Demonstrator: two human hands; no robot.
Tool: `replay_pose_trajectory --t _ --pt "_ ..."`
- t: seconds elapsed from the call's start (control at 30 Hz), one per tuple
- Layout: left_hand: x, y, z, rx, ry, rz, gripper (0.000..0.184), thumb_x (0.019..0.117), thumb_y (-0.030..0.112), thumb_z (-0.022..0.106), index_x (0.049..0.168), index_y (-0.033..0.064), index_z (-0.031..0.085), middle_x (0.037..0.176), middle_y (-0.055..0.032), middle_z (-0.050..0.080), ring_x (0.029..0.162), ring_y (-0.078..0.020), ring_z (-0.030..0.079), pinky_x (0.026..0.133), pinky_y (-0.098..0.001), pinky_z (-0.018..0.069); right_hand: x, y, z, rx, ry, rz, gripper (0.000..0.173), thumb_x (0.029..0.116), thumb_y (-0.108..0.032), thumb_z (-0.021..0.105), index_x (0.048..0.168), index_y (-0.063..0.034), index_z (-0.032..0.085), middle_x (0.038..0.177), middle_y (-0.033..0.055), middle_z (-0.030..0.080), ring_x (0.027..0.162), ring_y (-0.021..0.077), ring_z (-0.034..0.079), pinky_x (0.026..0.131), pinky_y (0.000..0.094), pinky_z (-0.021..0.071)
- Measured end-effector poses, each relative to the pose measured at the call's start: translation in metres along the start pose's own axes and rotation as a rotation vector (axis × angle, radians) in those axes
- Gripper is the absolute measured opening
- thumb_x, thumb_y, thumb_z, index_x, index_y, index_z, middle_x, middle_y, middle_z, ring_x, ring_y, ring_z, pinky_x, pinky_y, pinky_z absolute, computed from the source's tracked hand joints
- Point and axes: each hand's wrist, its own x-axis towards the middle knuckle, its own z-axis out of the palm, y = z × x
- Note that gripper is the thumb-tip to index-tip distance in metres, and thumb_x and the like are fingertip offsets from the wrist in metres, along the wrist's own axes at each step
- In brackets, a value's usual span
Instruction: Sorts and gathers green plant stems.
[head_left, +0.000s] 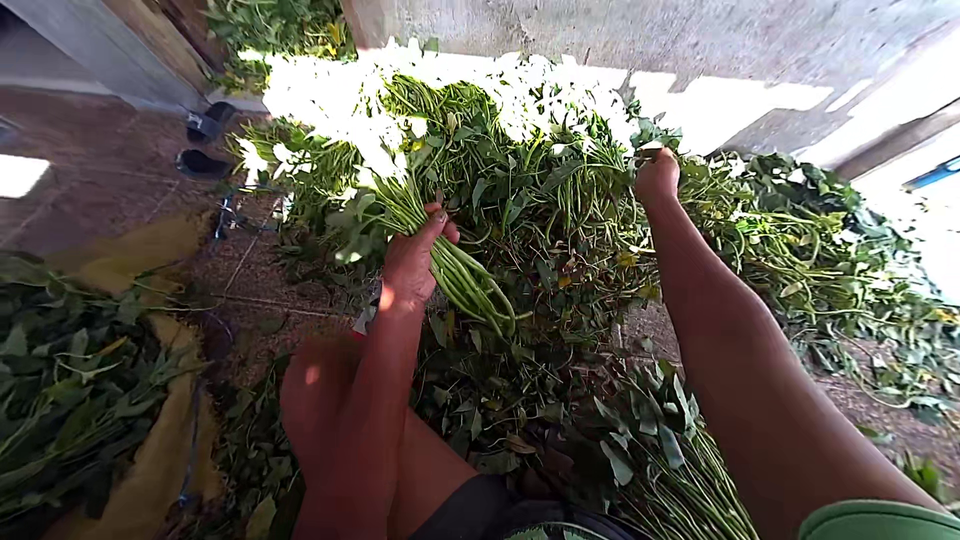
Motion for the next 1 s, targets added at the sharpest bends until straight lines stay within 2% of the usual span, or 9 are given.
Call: replay_pose_trajectory --t 0.07,0.13,0.4,0.5,0.6,0.7,0.8,0.9,1.0 --pt "0.002 0.001 -0.001 -0.086 0.052 -0.051 0.01 0.1024 0.007 0.059 0.111 0.0097 0.062 0.085 -0.0004 0.066 0.073 -0.0114 0.068 0.071 -0.0269 0.061 0.026 0.024 0.009 -0.142 -0.129 0.056 0.05 0.1055 -0.019 0.049 0.15 0.0022 0.042 0.142 0.0349 0.052 0.133 0.0508 0.052 0.108 0.0683 0.0408" --pt "0.008 0.004 0.0 -0.14 0.113 -0.065 0.005 0.1027 0.008 0.059 0.106 0.0102 0.062 0.084 0.0002 0.063 0.072 -0.0108 0.065 0.071 -0.0266 0.0603 0.04 0.045 0.021 -0.205 -0.211 -0.004 0.048 0.1056 -0.031 0.054 0.142 0.0008 0.055 0.136 0.032 0.059 0.128 0.0509 0.055 0.106 0.0709 0.0406" --pt "0.02 0.001 0.016 -0.173 0.188 -0.107 0.004 0.1015 0.008 0.06 0.105 0.0086 0.059 0.078 -0.0008 0.059 0.066 -0.0114 0.062 0.068 -0.0277 0.0598 -0.005 -0.006 -0.022 -0.236 0.047 -0.198 0.036 0.1035 -0.017 0.055 0.129 0.0057 0.064 0.128 0.0347 0.061 0.124 0.0519 0.057 0.106 0.0689 0.0404" --pt "0.018 -0.005 0.022 -0.171 0.142 -0.132 0.003 0.1022 0.009 0.06 0.105 0.0091 0.059 0.081 -0.0006 0.06 0.069 -0.0112 0.063 0.07 -0.0276 0.0603 -0.025 -0.017 -0.046 0.013 0.078 -0.188 0.045 0.097 -0.018 0.067 0.135 0.003 0.058 0.117 0.0251 0.068 0.107 0.0361 0.066 0.097 0.055 0.0499" --pt "0.016 -0.011 0.028 -0.14 0.108 -0.15 0.004 0.1024 0.01 0.061 0.105 0.0087 0.059 0.083 -0.001 0.062 0.07 -0.011 0.064 0.071 -0.0275 0.0605 -0.029 -0.011 -0.059 0.356 -0.001 -0.125 0.028 0.0927 -0.02 0.075 0.113 -0.008 0.059 0.096 0.0024 0.064 0.08 0.0081 0.063 0.074 0.0299 0.056" --pt "0.014 -0.016 0.032 -0.102 0.097 -0.154 0.005 0.1025 0.011 0.061 0.106 0.0082 0.059 0.084 -0.001 0.061 0.071 -0.0109 0.064 0.071 -0.0278 0.0604 -0.027 -0.001 -0.062 0.154 -0.112 0.057 0.039 0.1007 -0.015 0.06 0.137 -0.0018 0.056 0.121 0.0219 0.065 0.098 0.0305 0.068 0.085 0.05 0.0573" --pt "0.014 -0.017 0.036 -0.087 0.101 -0.137 0.006 0.1027 0.011 0.061 0.106 0.0076 0.058 0.082 -0.001 0.061 0.07 -0.0109 0.064 0.07 -0.0275 0.0603 -0.025 -0.001 -0.061 -0.055 -0.151 0.077 0.048 0.1028 -0.017 0.056 0.146 0.0014 0.048 0.131 0.0318 0.059 0.109 0.0433 0.066 0.094 0.0604 0.0523" --pt "0.013 -0.016 0.036 -0.065 0.095 -0.125 0.007 0.1029 0.01 0.06 0.108 0.0071 0.057 0.083 -0.0016 0.06 0.071 -0.0108 0.064 0.071 -0.0277 0.0603 -0.013 -0.002 -0.069 0.047 -0.191 0.035 0.07 0.0914 -0.01 0.074 0.151 -0.0011 0.039 0.127 0.0261 0.062 0.097 0.0312 0.069 0.086 0.0466 0.0583" --pt "0.013 -0.014 0.036 -0.05 0.09 -0.109 0.005 0.1028 0.01 0.06 0.106 0.0075 0.058 0.081 -0.001 0.061 0.07 -0.011 0.065 0.07 -0.0273 0.0606 0.01 -0.014 -0.09 0.262 -0.213 -0.108 0.072 0.0854 0.003 0.07 0.15 -0.0057 0.038 0.126 0.0134 0.063 0.098 0.0131 0.065 0.085 0.0306 0.0549"
